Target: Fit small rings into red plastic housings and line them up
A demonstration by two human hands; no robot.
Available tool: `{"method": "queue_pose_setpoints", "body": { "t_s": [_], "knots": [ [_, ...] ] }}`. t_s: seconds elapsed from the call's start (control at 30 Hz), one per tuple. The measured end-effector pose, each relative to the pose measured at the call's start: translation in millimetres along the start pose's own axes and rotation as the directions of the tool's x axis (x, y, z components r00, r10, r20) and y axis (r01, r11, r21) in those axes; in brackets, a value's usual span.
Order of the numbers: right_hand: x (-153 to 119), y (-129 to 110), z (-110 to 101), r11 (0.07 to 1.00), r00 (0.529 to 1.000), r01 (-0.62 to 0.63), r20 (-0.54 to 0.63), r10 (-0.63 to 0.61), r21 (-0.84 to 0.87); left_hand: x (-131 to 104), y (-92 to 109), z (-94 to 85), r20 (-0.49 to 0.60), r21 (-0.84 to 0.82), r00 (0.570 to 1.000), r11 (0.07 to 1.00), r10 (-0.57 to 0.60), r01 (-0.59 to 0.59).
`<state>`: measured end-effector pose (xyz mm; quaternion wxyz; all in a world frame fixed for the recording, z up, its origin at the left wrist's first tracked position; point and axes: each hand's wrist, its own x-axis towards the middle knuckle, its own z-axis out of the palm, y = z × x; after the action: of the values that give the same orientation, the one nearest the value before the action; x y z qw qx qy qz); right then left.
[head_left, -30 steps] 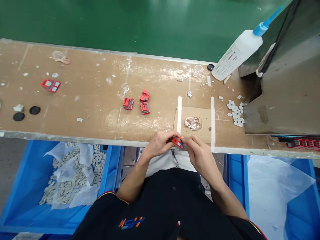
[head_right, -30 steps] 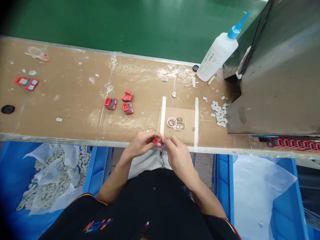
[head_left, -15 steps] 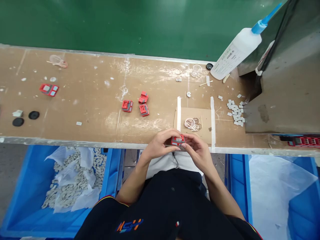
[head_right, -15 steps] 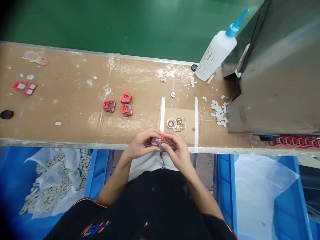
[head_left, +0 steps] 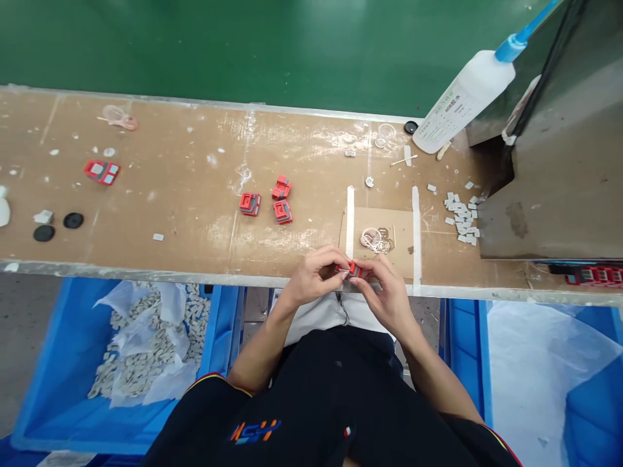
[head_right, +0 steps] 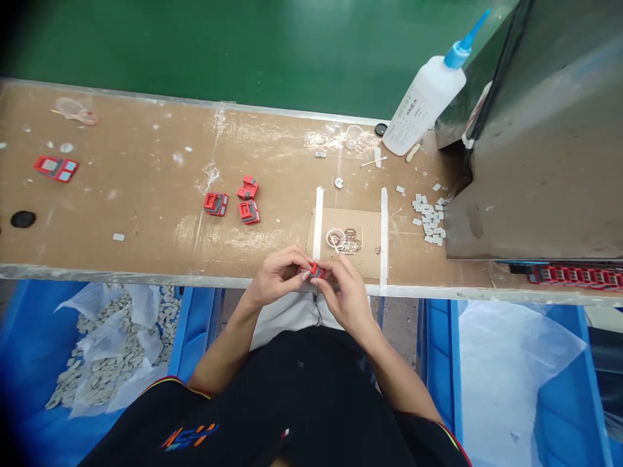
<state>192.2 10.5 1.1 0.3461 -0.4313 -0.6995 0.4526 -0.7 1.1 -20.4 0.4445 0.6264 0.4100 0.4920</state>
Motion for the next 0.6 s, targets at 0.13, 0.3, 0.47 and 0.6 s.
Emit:
{"method": "queue_pose_setpoints", "body": {
  "t_s": [0.13,0.3,0.47,0.6],
  "knots": [
    [-8,7,9,0.974,0.992,-0.074,-0.087,0.095,0.214,-4,-3,0.0,0.064,-0.101,0.992,0.988,-0.109,0.115],
    [-12,3,8,0.993,0.991,-0.051,-0.121,0.064,0.104,-4,-4,-3.6,0.115,0.078,0.992,0.996,-0.056,0.047],
    [-7,-5,-3,0.988,0.997,0.07,-0.017,-0.073,-0.138,-4,-5,-3.4,0.158,0.198,0.987,0.978,0.031,-0.063],
    [-2,1,-3,0.966,0.993,0.117,0.046,-0.109,-0.23,-3,-3,-7.1,0.197,0.222,0.98,0.973,0.011,-0.056]
  ]
}}
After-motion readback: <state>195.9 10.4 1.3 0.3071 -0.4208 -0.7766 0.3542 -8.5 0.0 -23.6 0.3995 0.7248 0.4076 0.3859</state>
